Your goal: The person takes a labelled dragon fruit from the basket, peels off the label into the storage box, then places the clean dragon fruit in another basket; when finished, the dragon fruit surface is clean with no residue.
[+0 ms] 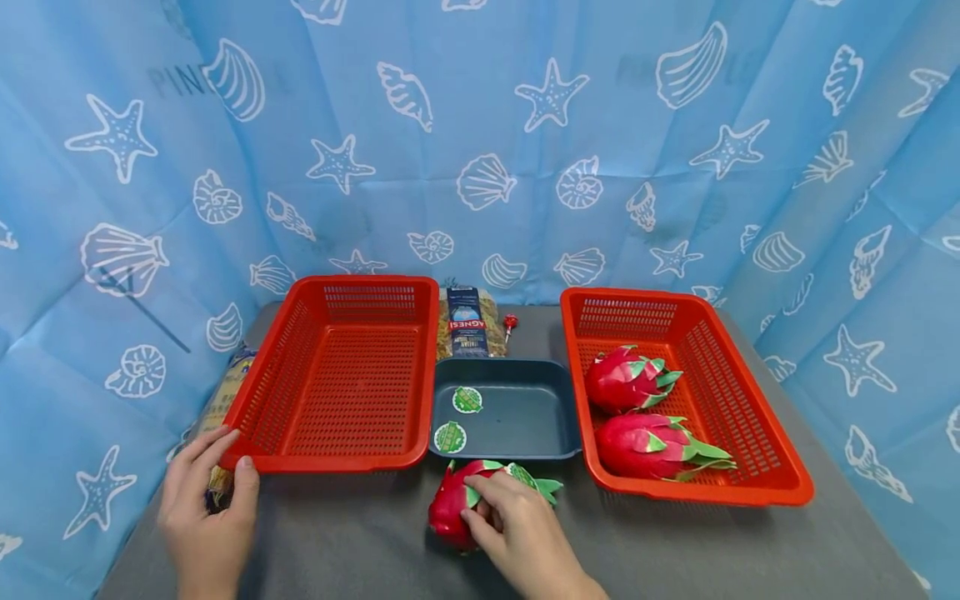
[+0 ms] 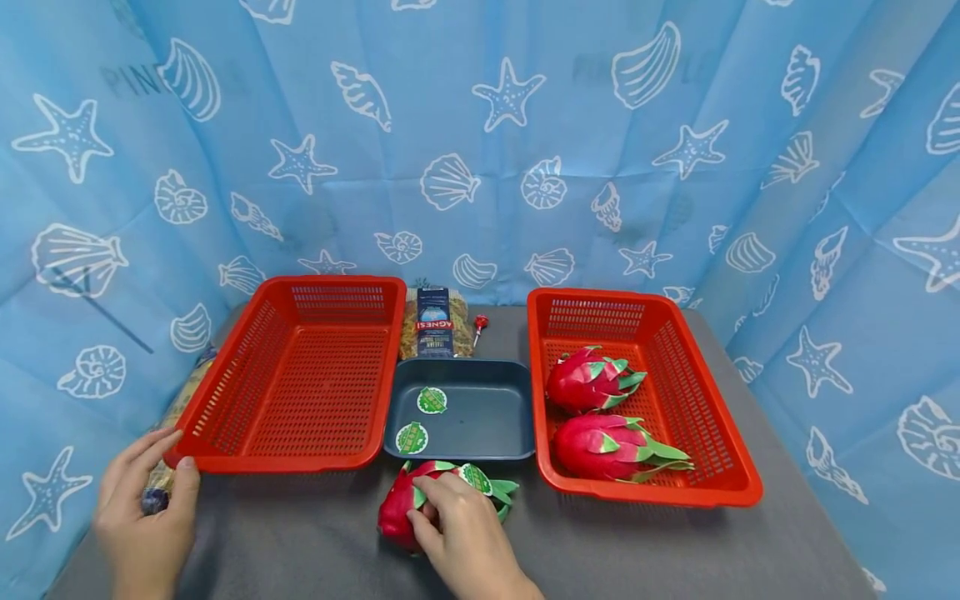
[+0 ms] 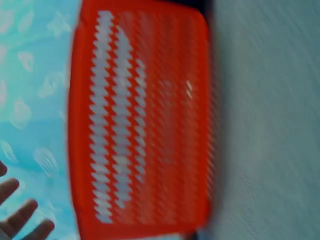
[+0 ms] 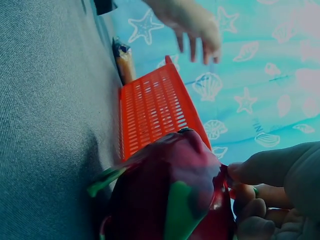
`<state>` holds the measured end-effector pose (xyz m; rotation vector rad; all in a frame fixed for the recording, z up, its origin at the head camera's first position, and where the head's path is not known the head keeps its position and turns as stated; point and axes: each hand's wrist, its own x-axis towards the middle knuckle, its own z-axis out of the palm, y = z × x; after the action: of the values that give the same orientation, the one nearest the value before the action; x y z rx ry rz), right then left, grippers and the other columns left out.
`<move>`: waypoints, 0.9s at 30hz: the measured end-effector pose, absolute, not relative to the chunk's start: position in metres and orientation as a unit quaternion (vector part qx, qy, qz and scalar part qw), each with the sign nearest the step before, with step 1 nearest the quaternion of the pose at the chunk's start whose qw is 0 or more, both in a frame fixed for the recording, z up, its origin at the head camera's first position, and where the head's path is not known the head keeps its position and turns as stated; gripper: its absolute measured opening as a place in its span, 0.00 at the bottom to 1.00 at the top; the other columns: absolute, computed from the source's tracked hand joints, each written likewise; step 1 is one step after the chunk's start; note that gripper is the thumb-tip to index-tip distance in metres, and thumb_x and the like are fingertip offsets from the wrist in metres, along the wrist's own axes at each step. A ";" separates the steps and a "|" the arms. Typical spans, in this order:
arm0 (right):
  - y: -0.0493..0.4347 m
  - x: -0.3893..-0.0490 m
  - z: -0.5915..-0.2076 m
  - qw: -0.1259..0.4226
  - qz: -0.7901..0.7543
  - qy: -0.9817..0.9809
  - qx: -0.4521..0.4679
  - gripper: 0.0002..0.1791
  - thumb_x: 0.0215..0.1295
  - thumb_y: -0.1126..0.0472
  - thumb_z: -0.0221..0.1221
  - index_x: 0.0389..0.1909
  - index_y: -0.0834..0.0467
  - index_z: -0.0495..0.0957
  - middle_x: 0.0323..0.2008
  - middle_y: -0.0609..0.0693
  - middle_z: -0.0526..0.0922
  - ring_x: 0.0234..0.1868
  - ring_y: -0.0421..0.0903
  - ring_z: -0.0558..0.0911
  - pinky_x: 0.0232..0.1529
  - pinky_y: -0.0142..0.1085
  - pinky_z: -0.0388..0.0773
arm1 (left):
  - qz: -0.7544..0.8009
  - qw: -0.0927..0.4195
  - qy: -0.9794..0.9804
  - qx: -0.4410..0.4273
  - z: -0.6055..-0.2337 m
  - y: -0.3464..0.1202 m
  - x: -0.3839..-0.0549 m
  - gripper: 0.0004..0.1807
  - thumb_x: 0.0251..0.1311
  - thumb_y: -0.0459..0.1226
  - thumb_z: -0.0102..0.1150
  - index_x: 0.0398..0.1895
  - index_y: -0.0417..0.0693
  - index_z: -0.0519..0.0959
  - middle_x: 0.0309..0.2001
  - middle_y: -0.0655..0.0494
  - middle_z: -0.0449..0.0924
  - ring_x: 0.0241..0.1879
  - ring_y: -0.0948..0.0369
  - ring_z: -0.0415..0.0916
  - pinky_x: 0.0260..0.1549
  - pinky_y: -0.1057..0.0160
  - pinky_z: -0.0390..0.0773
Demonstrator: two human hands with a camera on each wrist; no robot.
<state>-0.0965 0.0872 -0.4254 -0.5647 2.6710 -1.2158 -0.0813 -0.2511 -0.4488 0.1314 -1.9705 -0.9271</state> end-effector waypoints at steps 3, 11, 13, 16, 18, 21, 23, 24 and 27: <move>0.087 -0.097 -0.425 0.081 -0.408 0.890 -0.187 0.20 0.64 0.57 0.71 0.56 0.55 0.85 0.30 0.36 0.75 0.29 0.34 0.74 0.29 0.28 0.77 | -0.394 0.463 -0.794 0.014 -0.435 -0.232 -0.076 0.19 0.56 0.23 0.62 0.53 0.33 0.84 0.54 0.39 0.81 0.59 0.67 0.72 0.58 0.74 0.67; 0.086 -0.099 -0.425 0.083 -0.408 0.890 -0.184 0.19 0.64 0.57 0.71 0.55 0.54 0.85 0.28 0.37 0.75 0.28 0.34 0.74 0.28 0.29 0.76 | -0.454 0.393 -0.786 -0.148 -0.421 -0.184 -0.072 0.27 0.48 0.19 0.64 0.56 0.32 0.81 0.54 0.37 0.79 0.59 0.59 0.74 0.59 0.71 0.68; 0.087 -0.099 -0.426 0.084 -0.410 0.889 -0.183 0.19 0.64 0.56 0.71 0.56 0.54 0.85 0.28 0.36 0.75 0.28 0.35 0.74 0.28 0.29 0.76 | -0.465 0.363 -0.790 -0.167 -0.424 -0.176 -0.073 0.31 0.45 0.18 0.66 0.59 0.35 0.80 0.56 0.39 0.79 0.60 0.58 0.73 0.59 0.72 0.69; 0.087 -0.099 -0.426 0.085 -0.416 0.887 -0.184 0.20 0.65 0.56 0.70 0.57 0.54 0.85 0.28 0.37 0.75 0.28 0.35 0.75 0.28 0.29 0.76 | -0.476 0.333 -0.791 -0.191 -0.431 -0.165 -0.075 0.35 0.44 0.18 0.68 0.61 0.39 0.79 0.58 0.43 0.78 0.58 0.58 0.74 0.56 0.72 0.71; 0.088 -0.099 -0.427 0.085 -0.422 0.883 -0.185 0.20 0.65 0.57 0.70 0.57 0.55 0.85 0.28 0.37 0.75 0.27 0.35 0.75 0.28 0.29 0.77 | -0.480 0.321 -0.788 -0.212 -0.436 -0.158 -0.076 0.35 0.44 0.20 0.69 0.62 0.40 0.79 0.58 0.44 0.79 0.57 0.58 0.75 0.53 0.72 0.73; 0.090 -0.099 -0.427 0.081 -0.432 0.879 -0.187 0.19 0.66 0.58 0.69 0.57 0.55 0.84 0.29 0.37 0.75 0.27 0.34 0.75 0.28 0.29 0.77 | -0.489 0.310 -0.776 -0.250 -0.444 -0.147 -0.079 0.34 0.45 0.22 0.69 0.62 0.40 0.79 0.57 0.43 0.79 0.55 0.56 0.76 0.51 0.70 0.75; 0.091 -0.098 -0.427 0.075 -0.439 0.876 -0.188 0.19 0.66 0.59 0.68 0.57 0.55 0.84 0.29 0.37 0.75 0.27 0.34 0.75 0.28 0.29 0.77 | -0.492 0.299 -0.773 -0.266 -0.448 -0.141 -0.080 0.34 0.46 0.22 0.69 0.62 0.41 0.79 0.57 0.44 0.79 0.55 0.55 0.76 0.50 0.69 0.76; 0.091 -0.098 -0.428 0.070 -0.441 0.874 -0.189 0.18 0.66 0.60 0.68 0.57 0.56 0.84 0.29 0.37 0.75 0.27 0.34 0.75 0.28 0.29 0.77 | -0.493 0.292 -0.773 -0.272 -0.451 -0.138 -0.080 0.34 0.46 0.22 0.69 0.62 0.41 0.79 0.57 0.44 0.79 0.55 0.55 0.76 0.50 0.69 0.76; 0.092 -0.097 -0.430 0.058 -0.454 0.868 -0.195 0.19 0.67 0.62 0.67 0.58 0.57 0.83 0.30 0.37 0.75 0.26 0.34 0.74 0.26 0.29 0.76 | -0.495 0.260 -0.780 -0.281 -0.458 -0.130 -0.079 0.34 0.49 0.23 0.70 0.64 0.44 0.78 0.58 0.48 0.78 0.54 0.55 0.77 0.50 0.68 0.77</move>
<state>-0.0966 0.0924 -0.4298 -0.5896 2.6291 -1.3757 -0.0795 -0.1305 -0.4581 -0.7600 -2.1132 -1.3407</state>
